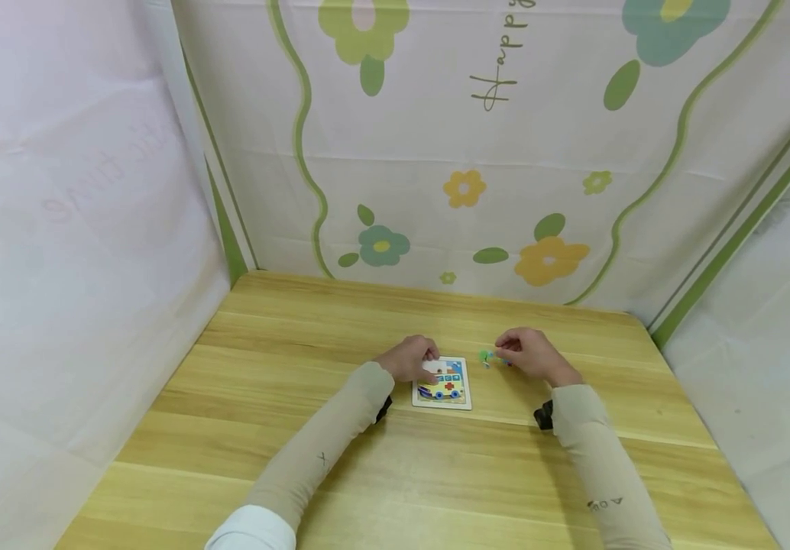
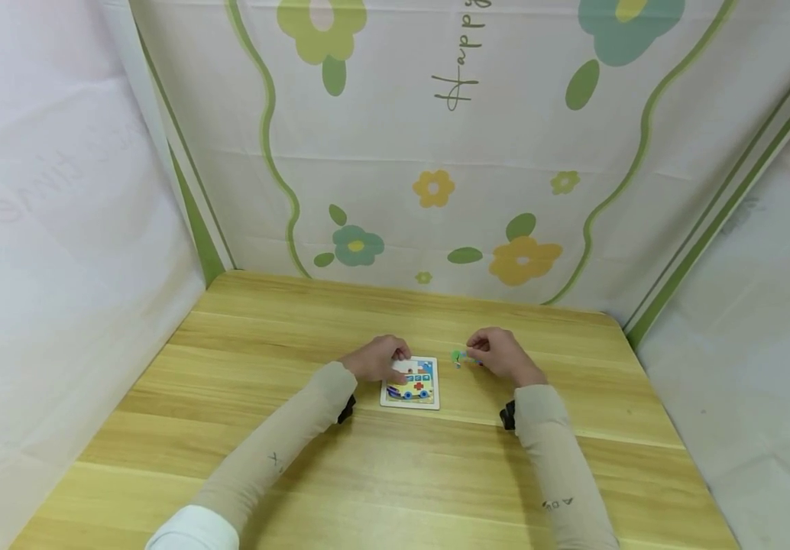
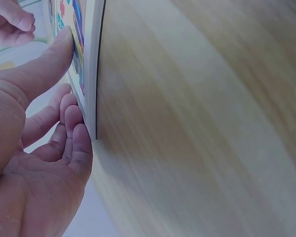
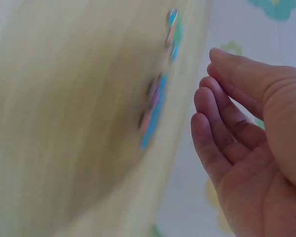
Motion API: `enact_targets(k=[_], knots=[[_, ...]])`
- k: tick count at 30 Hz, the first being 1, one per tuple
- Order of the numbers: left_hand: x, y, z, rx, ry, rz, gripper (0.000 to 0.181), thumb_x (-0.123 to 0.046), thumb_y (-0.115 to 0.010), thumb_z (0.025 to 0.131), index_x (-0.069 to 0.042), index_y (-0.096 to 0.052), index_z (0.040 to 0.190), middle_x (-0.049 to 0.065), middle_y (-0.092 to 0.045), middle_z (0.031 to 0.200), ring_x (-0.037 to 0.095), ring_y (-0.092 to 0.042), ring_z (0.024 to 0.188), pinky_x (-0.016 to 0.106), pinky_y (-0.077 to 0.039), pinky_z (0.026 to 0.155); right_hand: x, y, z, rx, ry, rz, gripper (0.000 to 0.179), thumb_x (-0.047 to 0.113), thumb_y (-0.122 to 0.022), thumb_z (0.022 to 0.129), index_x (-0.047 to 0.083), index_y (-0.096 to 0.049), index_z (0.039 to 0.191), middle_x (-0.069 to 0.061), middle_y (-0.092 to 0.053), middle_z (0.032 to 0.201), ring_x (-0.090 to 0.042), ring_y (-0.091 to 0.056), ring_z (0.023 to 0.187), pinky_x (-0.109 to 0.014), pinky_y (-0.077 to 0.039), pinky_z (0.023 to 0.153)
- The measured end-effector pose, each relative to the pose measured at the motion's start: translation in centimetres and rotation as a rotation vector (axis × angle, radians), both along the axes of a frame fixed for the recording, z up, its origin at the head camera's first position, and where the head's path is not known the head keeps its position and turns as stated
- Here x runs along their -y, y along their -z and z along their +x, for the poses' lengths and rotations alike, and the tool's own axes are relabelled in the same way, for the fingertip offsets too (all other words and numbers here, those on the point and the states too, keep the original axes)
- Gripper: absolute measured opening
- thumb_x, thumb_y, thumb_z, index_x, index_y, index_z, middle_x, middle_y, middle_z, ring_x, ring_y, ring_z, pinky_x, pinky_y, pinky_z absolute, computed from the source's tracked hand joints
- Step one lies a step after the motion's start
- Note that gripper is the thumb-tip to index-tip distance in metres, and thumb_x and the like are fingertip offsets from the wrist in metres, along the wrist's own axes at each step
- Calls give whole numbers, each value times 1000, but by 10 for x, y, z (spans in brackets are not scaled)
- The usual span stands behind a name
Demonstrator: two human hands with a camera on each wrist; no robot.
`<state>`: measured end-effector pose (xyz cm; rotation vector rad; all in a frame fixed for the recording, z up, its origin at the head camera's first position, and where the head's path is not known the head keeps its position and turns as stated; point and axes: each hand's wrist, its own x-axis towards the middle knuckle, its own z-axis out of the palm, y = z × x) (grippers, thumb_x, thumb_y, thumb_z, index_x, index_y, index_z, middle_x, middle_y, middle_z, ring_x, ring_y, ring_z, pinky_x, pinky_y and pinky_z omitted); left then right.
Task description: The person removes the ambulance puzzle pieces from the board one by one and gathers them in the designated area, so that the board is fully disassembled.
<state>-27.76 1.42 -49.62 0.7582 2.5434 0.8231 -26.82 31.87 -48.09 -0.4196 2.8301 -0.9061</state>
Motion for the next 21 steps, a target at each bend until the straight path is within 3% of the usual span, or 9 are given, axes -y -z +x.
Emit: enact_targets(k=[7, 12, 21], knots=[[-2, 4, -4, -2, 3, -13, 45, -23, -88, 89, -7, -68, 126, 0, -66, 115, 11, -57, 101, 27, -52, 97, 39, -7, 4, -4, -120, 42, 20, 10, -74, 99, 1, -75, 116, -9, -74, 106, -17, -67, 94, -39, -58, 86], [-1, 3, -5, -6, 7, -11, 44, -23, -88, 89, -7, -69, 125, 1, -67, 115, 12, -59, 102, 27, -52, 96, 58, -8, 7, 8, -203, 74, 20, 8, -76, 97, 0, -76, 116, -10, -74, 107, -17, -68, 94, -39, -60, 87], [-1, -1, -2, -14, 15, -13, 43, -22, -87, 89, -6, -68, 124, 3, -67, 116, 15, -60, 104, 29, -53, 98, 69, -3, 10, 11, -249, 120, 19, 5, -75, 97, 0, -76, 115, -9, -74, 106, -15, -66, 93, -37, -60, 86]])
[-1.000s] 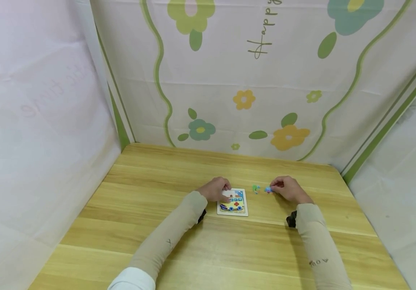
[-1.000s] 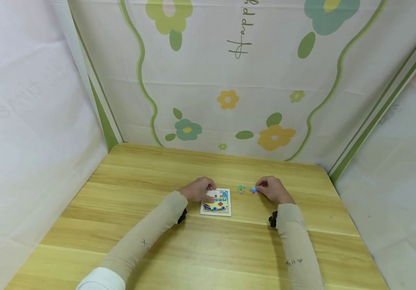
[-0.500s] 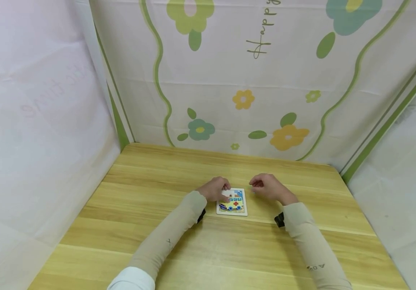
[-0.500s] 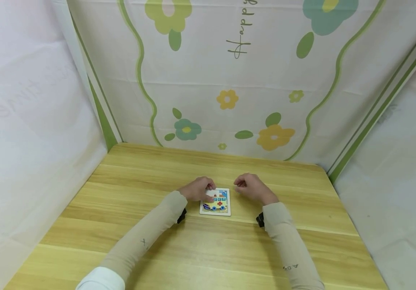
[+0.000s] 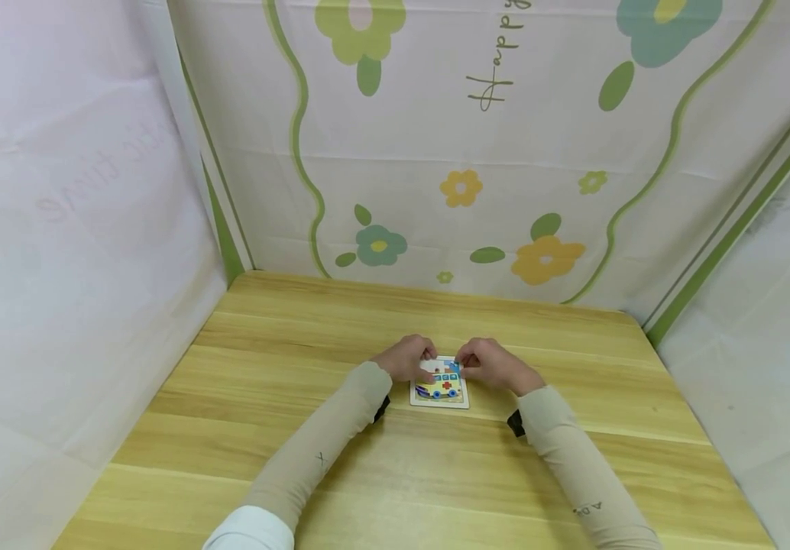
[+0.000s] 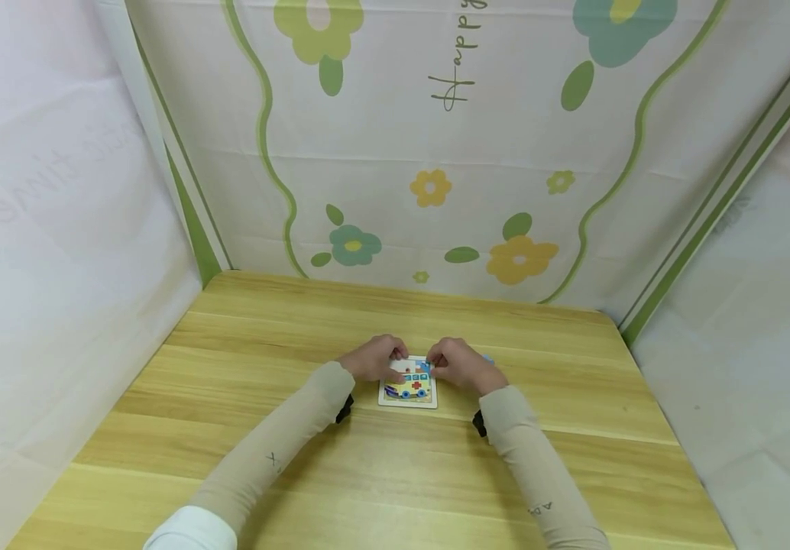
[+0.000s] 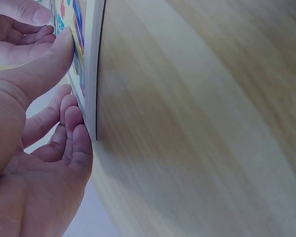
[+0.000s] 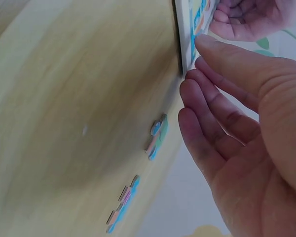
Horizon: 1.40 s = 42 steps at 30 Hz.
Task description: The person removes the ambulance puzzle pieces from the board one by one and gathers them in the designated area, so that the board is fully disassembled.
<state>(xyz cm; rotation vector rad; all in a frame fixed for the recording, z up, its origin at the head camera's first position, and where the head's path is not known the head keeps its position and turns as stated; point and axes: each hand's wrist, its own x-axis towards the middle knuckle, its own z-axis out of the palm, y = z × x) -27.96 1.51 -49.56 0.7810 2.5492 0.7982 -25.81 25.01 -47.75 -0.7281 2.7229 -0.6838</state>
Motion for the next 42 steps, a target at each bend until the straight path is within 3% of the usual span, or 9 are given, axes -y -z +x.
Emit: enact_targets(k=[8, 14, 22, 27, 34, 42], knots=[[-1, -2, 3, -24, 19, -3, 43, -23, -86, 91, -5, -68, 125, 4, -68, 117, 14, -60, 104, 29, -53, 98, 1, 3, -2, -11, -4, 25, 18, 5, -77, 96, 1, -77, 114, -8, -75, 105, -16, -66, 92, -35, -59, 84], [-2, -3, 2, -16, 21, 3, 42, -21, -87, 90, -4, -69, 124, 6, -68, 118, 15, -60, 104, 31, -53, 99, 3, -1, -4, 55, 10, 23, 20, 5, -80, 94, 1, -77, 113, -8, -76, 103, -13, -64, 88, -31, -57, 80], [-2, 1, -3, -11, 33, 4, 42, -21, -86, 91, -4, -68, 124, 5, -68, 117, 15, -60, 105, 29, -53, 97, 7, -5, -9, 96, 20, 38, 21, 6, -83, 90, 1, -78, 109, -9, -76, 102, -14, -64, 88, -34, -58, 81], [-5, -6, -2, 5, 49, 4, 44, -19, -86, 90, 0, -68, 126, 9, -68, 122, 17, -61, 107, 33, -54, 98, 8, -4, -12, 110, 40, 22, 20, 4, -85, 88, 1, -77, 106, -8, -75, 99, -13, -62, 86, -32, -57, 79], [-12, -2, 2, -42, 63, 8, 47, -24, -87, 90, -1, -68, 126, 8, -66, 120, 13, -56, 102, 27, -53, 93, 8, 0, -14, 112, 46, 12, 20, 5, -86, 87, 3, -77, 104, -6, -74, 96, -12, -63, 84, -31, -57, 79], [-17, 1, 3, -72, 59, 18, 50, -30, -88, 89, -2, -68, 126, 8, -65, 122, 15, -57, 107, 27, -53, 97, 10, -2, -11, 106, 46, 11, 20, 4, -86, 87, 3, -76, 104, -7, -75, 97, -13, -63, 84, -33, -57, 79]])
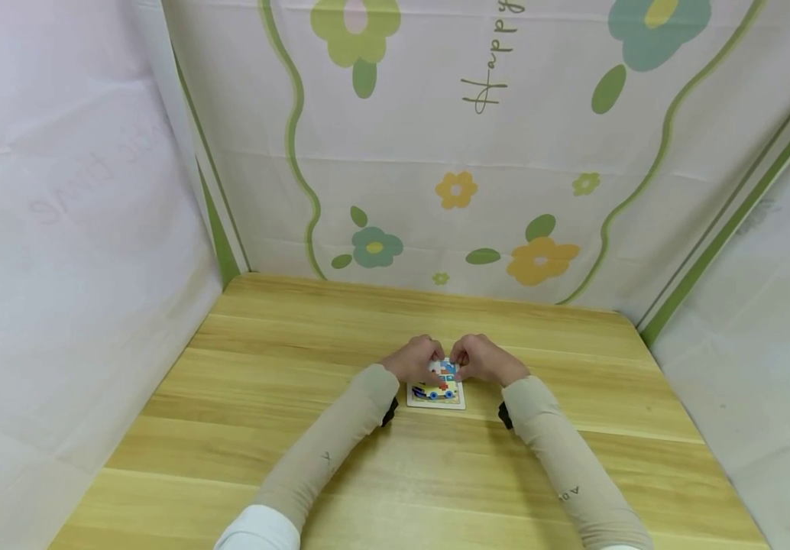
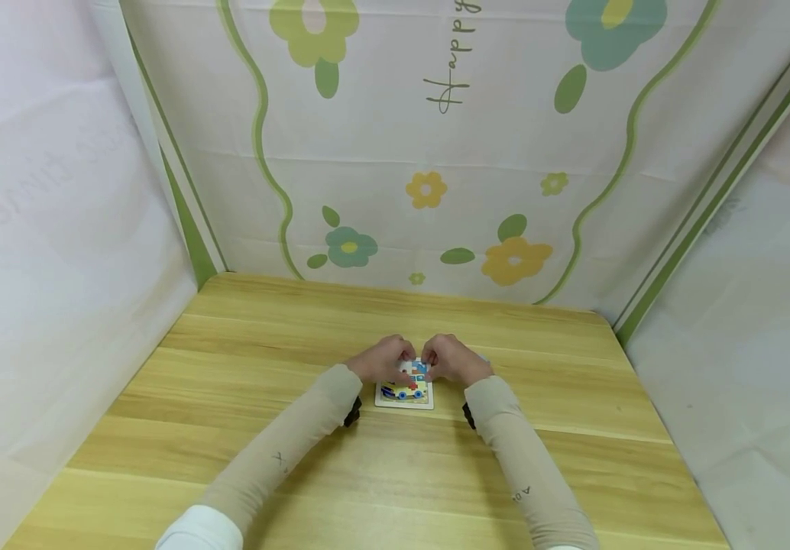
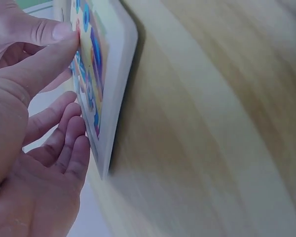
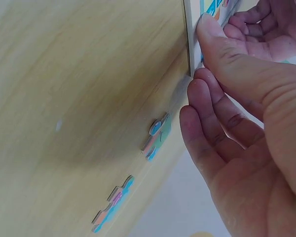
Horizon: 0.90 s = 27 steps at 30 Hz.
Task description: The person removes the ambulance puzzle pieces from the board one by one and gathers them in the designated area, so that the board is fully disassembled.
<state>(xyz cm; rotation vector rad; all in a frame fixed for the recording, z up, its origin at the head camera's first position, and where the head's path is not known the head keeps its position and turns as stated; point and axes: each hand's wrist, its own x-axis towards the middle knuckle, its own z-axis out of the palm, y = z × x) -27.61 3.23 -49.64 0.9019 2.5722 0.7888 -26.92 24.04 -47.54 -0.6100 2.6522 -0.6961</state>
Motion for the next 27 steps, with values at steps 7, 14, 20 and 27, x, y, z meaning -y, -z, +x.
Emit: enact_targets(k=[7, 14, 20, 27], knots=[[-2, 1, 2, 3, -18, 19, 50, -28, -87, 90, -1, -68, 127, 10, -66, 125, 18, -59, 113, 31, -53, 101, -1, 1, 1, 1, -3, 5, 20, 5, -85, 88, 4, -76, 105, -6, -74, 98, -13, -64, 85, -33, -57, 79], [-4, -3, 4, 20, -39, 29, 50, -25, -88, 89, 0, -67, 127, 12, -67, 126, 20, -60, 115, 34, -53, 103, -3, 2, -1, 1, -5, 8, 21, 5, -86, 88, 5, -75, 105, -5, -74, 98, -13, -64, 87, -33, -57, 81], [-5, -3, 5, 37, -47, 28, 50, -24, -88, 89, 0, -67, 127, 12, -67, 127, 20, -60, 115, 33, -53, 103, -3, 1, 0, 1, 1, 17, 21, 7, -86, 88, 5, -74, 106, -5, -72, 98, -14, -63, 88, -34, -57, 82], [-6, -3, 5, 44, -52, 25, 50, -25, -88, 89, 0, -67, 128, 10, -66, 126, 19, -59, 114, 33, -53, 102, -7, 0, 4, -42, 17, -37, 13, 6, -81, 93, 4, -74, 103, -6, -73, 98, -15, -65, 88, -34, -59, 82]])
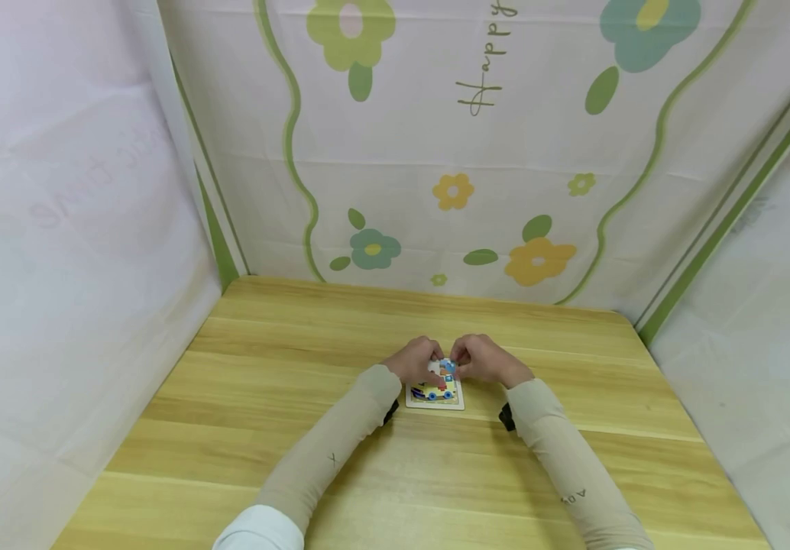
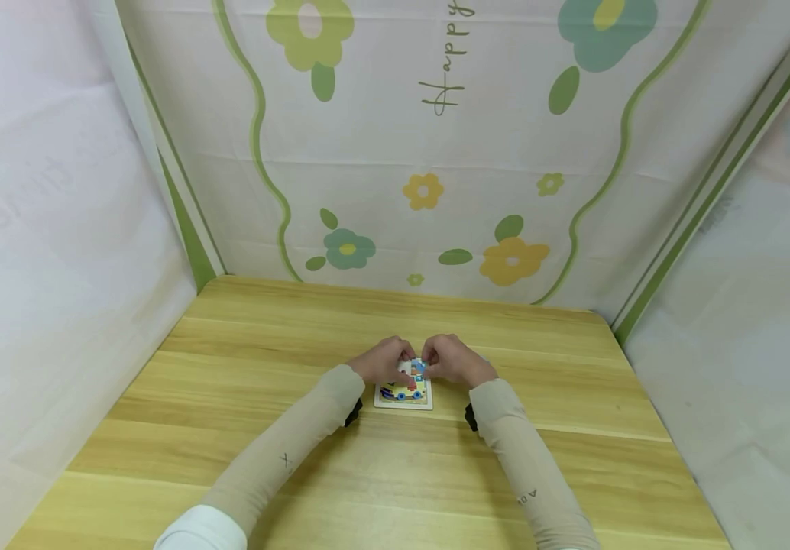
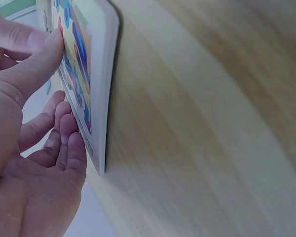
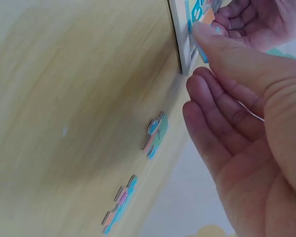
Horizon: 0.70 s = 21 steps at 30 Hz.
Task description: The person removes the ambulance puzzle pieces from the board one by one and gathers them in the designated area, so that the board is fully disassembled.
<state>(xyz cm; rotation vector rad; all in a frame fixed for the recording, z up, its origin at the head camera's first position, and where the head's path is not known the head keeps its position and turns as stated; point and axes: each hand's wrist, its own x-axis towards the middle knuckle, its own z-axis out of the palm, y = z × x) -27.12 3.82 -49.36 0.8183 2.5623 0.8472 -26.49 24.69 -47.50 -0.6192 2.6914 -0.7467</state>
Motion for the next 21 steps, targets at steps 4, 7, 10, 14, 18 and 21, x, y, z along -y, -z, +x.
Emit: enact_targets(k=[4, 7, 10, 14, 18, 21], knots=[[1, 0, 0, 0, 1, -1, 51, -26, -88, 89, -1, -67, 128, 10, -65, 127, 19, -59, 115, 34, -54, 102, -3, 1, 1, -32, 17, -69, 2, 8, -75, 98, 6, -74, 98, -2, -74, 95, -14, -69, 88, -34, -60, 83], [1, 0, 0, 0, 6, 2, 51, -25, -87, 90, -1, -67, 129, 10, -65, 128, 20, -60, 116, 34, -54, 103, -5, 2, 2, -44, 17, -110, 3, 7, -73, 100, 7, -74, 98, -1, -74, 94, -15, -69, 88, -34, -60, 83], [1, 0, 0, -2, 5, 4, 50, -26, -88, 89, -1, -67, 128, 10, -66, 126, 20, -60, 115, 34, -54, 102, -6, 4, 1, -43, 10, -147, 4, 7, -72, 100, 9, -75, 101, -1, -75, 96, -15, -70, 90, -32, -60, 84], [2, 1, -1, -5, 5, -6, 51, -28, -88, 88, -2, -67, 127, 9, -65, 126, 19, -60, 113, 32, -54, 100, -10, 4, 2, -41, 17, -179, 7, 9, -72, 101, 13, -78, 103, -1, -76, 98, -15, -69, 90, -30, -58, 84], [1, 1, -1, -5, 6, -11, 52, -28, -88, 89, -1, -67, 129, 10, -64, 129, 18, -59, 115, 33, -53, 102, -19, 2, 3, -34, 45, -217, 9, 12, -71, 102, 15, -79, 103, -1, -77, 99, -17, -67, 88, -30, -56, 80], [1, 2, 0, -1, 3, -12, 52, -27, -87, 90, -2, -67, 130, 9, -64, 129, 18, -58, 114, 33, -52, 103, -31, 0, 5, -37, 74, -242, 10, 14, -69, 103, 16, -79, 103, -2, -76, 99, -22, -66, 88, -31, -55, 78]])
